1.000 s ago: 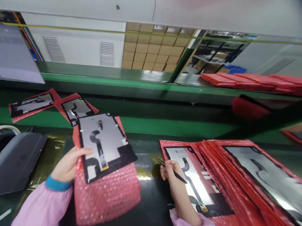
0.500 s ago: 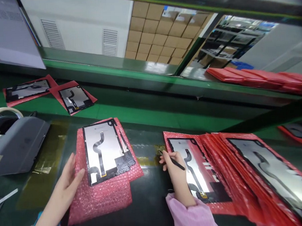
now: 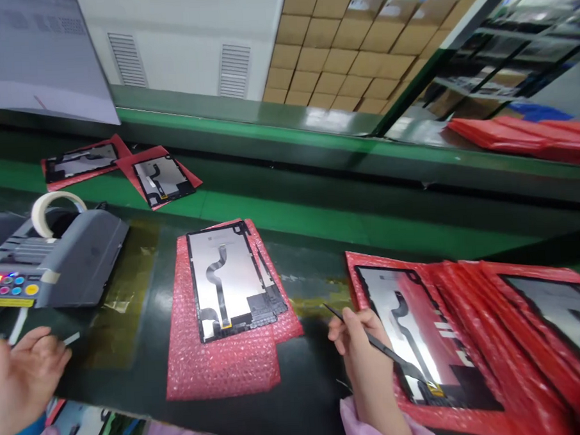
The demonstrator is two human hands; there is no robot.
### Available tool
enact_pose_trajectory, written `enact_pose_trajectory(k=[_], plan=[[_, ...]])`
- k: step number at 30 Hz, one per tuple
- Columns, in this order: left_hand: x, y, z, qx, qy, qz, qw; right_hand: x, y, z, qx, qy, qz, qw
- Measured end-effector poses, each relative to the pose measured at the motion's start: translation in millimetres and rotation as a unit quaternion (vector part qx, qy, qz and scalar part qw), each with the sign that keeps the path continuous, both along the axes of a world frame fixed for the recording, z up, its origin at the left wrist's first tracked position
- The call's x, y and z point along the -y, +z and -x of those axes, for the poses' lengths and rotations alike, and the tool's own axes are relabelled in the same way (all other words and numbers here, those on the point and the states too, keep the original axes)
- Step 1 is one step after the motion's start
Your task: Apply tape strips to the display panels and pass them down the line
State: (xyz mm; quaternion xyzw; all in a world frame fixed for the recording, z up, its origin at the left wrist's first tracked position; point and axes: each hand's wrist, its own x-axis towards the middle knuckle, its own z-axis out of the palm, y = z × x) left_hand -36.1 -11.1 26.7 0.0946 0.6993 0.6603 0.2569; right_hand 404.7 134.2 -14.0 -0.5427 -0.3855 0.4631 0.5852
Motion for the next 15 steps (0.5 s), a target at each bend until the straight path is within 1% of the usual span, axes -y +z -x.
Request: enact_pose_trajectory(k=[3,5,8,11,13,15], plan=[[-8,17.6,-14,0.055,0.025,-0.009,0.998,21,3.2,23,-0.01,0.044,0.008,0.999],[-11,21.8,-18,0.038,0.032,-0.024,0.998,33,3.6,36,-0.017,0.074,0.01,0.997],[-8,15.4,-13,0.02,0.017,-0.029,0.999,44,2.9,51,-0.028,0.125,0.017,0.992],[-6,5.2,-2,0.038,0.006,-0.007,0.999,49,2.4,66,-0.016,0.164,0.022,0.986],[-7,2.5,1,0.052,0.013,-0.004,0.999,49,1.9,78,-0.012,0.178,0.022,0.984],[-10,2.9,-3,0.037,0.032,-0.026,0.998,48,0.5,89,-0.016,0.192,0.025,0.981]])
